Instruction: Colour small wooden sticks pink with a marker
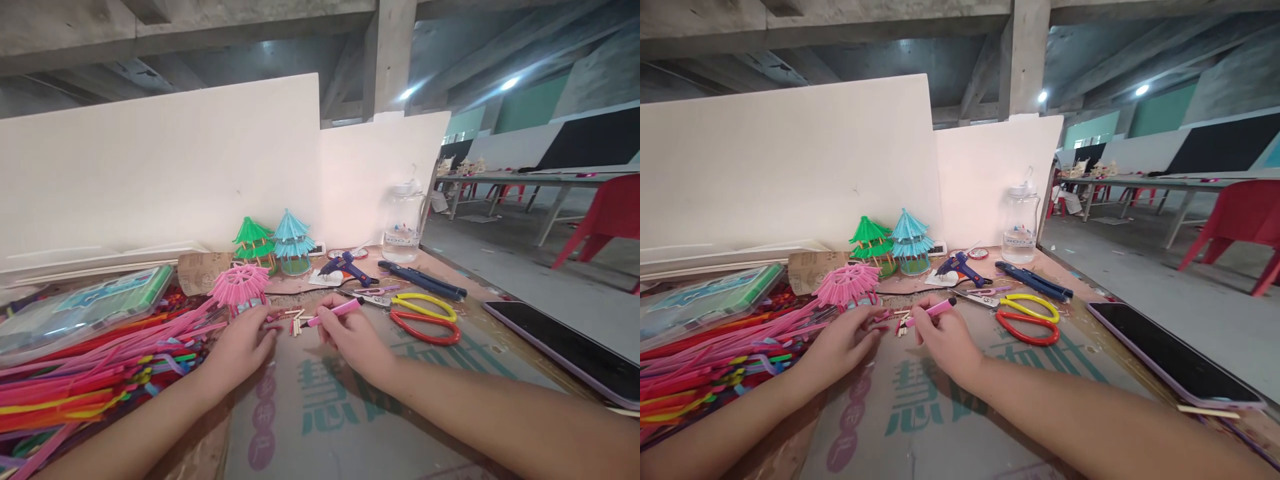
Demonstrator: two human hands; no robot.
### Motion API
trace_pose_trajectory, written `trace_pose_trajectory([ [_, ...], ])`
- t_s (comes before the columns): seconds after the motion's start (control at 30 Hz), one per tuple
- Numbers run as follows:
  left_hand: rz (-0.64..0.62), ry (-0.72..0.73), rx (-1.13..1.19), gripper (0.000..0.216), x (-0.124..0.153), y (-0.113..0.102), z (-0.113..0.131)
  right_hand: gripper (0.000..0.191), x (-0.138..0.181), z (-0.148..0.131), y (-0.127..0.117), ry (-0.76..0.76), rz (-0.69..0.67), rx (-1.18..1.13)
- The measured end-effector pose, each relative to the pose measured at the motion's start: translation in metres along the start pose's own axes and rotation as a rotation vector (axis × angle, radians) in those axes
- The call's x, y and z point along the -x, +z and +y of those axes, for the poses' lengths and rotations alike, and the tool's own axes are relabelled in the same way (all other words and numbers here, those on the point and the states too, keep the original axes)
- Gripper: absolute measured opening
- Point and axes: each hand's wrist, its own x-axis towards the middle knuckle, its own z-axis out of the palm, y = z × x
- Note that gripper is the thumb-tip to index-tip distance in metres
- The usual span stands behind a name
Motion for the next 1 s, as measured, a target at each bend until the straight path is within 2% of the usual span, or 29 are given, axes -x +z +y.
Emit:
trace_pose_trajectory([
  [0.17, -0.067, -0.019, -0.017, 0.028, 0.002, -0.006, 0.002, 0.018, 0.0, -0.001, 0.0, 0.007, -0.021, -0.021],
  [0.37, -0.176, 0.062, -0.162, 0.033, -0.013, -0.006, 0.019, 0.016, 0.0, -0.001, 0.0, 0.013, -0.045, 0.013],
  [0.5, -0.226, 0.065, -0.142, 0.027, -0.021, -0.001, 0.018, 0.017, 0.0, 0.0, 0.0, 0.009, -0.042, 0.024],
  [0.73, -0.213, 0.04, -0.03, 0.024, -0.022, 0.004, 0.007, 0.017, 0.0, 0.001, 0.0, 0.018, -0.057, 0.041],
  [1.0, -0.153, 0.054, -0.056, 0.028, -0.018, 0.01, 0.006, 0.017, 0.0, 0.007, -0.001, 0.008, -0.06, 0.048],
])
